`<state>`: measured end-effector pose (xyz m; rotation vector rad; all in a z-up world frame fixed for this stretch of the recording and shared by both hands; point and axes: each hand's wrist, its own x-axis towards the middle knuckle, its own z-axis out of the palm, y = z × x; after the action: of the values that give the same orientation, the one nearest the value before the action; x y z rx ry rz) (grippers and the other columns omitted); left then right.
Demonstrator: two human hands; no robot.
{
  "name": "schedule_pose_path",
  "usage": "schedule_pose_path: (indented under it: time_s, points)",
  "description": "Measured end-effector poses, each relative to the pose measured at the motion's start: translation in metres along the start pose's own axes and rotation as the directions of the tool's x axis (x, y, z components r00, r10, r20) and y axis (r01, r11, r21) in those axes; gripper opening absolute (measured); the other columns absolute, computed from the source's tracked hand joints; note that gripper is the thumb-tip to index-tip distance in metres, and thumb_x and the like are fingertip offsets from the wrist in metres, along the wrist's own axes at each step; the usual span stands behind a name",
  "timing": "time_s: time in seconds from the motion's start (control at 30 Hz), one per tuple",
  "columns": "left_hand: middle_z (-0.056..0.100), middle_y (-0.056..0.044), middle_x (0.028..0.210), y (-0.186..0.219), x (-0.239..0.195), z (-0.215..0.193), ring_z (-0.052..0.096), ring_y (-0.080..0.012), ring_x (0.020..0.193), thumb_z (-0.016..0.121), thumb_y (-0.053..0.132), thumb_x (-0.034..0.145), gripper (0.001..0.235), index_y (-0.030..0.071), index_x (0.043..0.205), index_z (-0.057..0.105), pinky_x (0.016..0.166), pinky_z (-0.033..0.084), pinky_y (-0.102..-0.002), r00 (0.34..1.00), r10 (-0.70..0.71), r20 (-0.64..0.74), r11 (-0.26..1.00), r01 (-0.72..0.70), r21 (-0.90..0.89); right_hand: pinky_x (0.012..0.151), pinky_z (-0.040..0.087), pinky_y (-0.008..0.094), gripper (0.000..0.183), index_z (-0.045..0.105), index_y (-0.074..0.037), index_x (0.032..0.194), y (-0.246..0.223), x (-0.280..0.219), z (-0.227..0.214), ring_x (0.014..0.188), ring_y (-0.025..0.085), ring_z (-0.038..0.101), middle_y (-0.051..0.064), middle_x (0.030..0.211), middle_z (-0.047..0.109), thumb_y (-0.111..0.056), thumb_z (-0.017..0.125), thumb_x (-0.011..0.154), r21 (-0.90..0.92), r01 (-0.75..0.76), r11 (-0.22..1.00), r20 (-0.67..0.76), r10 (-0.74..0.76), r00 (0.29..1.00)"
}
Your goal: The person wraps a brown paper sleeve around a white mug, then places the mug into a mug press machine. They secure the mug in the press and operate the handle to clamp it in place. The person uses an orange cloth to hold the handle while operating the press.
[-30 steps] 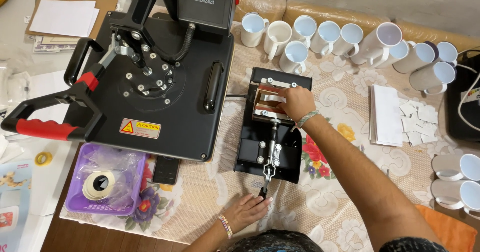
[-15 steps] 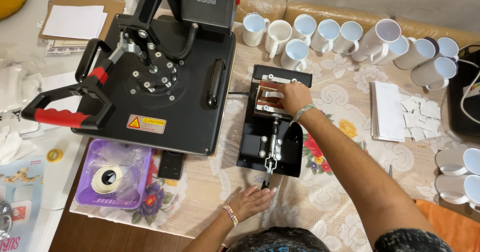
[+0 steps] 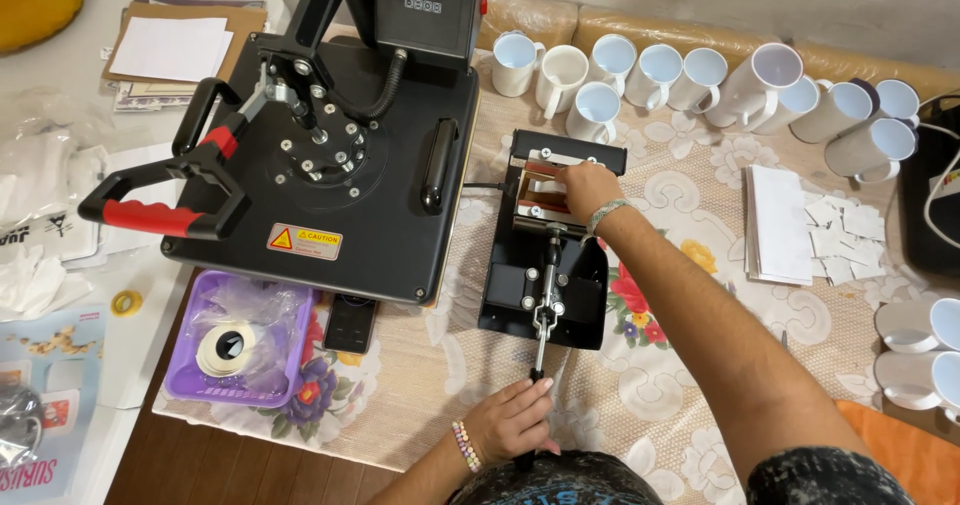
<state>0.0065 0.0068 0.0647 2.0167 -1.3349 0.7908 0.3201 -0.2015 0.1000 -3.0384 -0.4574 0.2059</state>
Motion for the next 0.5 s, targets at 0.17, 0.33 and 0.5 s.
schedule_pose_path:
  time_s: [0.17,0.33,0.5]
  points:
    - [0.07,-0.016,0.083,-0.001,0.056,-0.024,0.074,-0.0365,0.092,0.051,0.045,0.105,0.057,0.006,0.064,0.056,0.09,0.061,-0.046,0.989,-0.033,-0.146,0.996,0.02,-0.092,0.061,0.056,0.046,0.026,0.071,-0.013,0.086,-0.007,-0.007,-0.02,0.071,0.034,0.067,0.013,0.079,0.069,0.006,0.053,0.085,-0.015,-0.001,1.0,0.044,0.002,0.999]
    - [0.067,-0.01,0.06,-0.013,0.079,-0.019,0.072,-0.0288,0.061,0.041,0.031,0.107,0.056,0.007,0.062,0.064,0.069,0.066,-0.042,0.976,-0.153,-0.156,0.973,0.121,-0.195,0.069,0.065,0.037,0.037,0.074,-0.013,0.115,-0.01,-0.022,-0.059,0.072,0.023,0.071,0.01,0.081,0.075,0.011,0.059,0.091,0.092,-0.019,0.996,-0.062,0.025,0.998]
    - [0.048,0.002,0.047,-0.041,0.104,-0.013,0.048,-0.0115,0.039,0.052,0.015,0.089,0.034,0.015,0.055,0.052,0.036,0.04,-0.023,0.9,-0.436,-0.021,0.857,0.408,-0.316,0.075,0.055,0.05,0.033,0.076,-0.014,0.116,0.022,-0.036,-0.076,0.088,0.038,0.069,0.013,0.095,0.077,-0.017,0.066,0.084,0.229,0.015,0.973,-0.292,0.054,0.955]
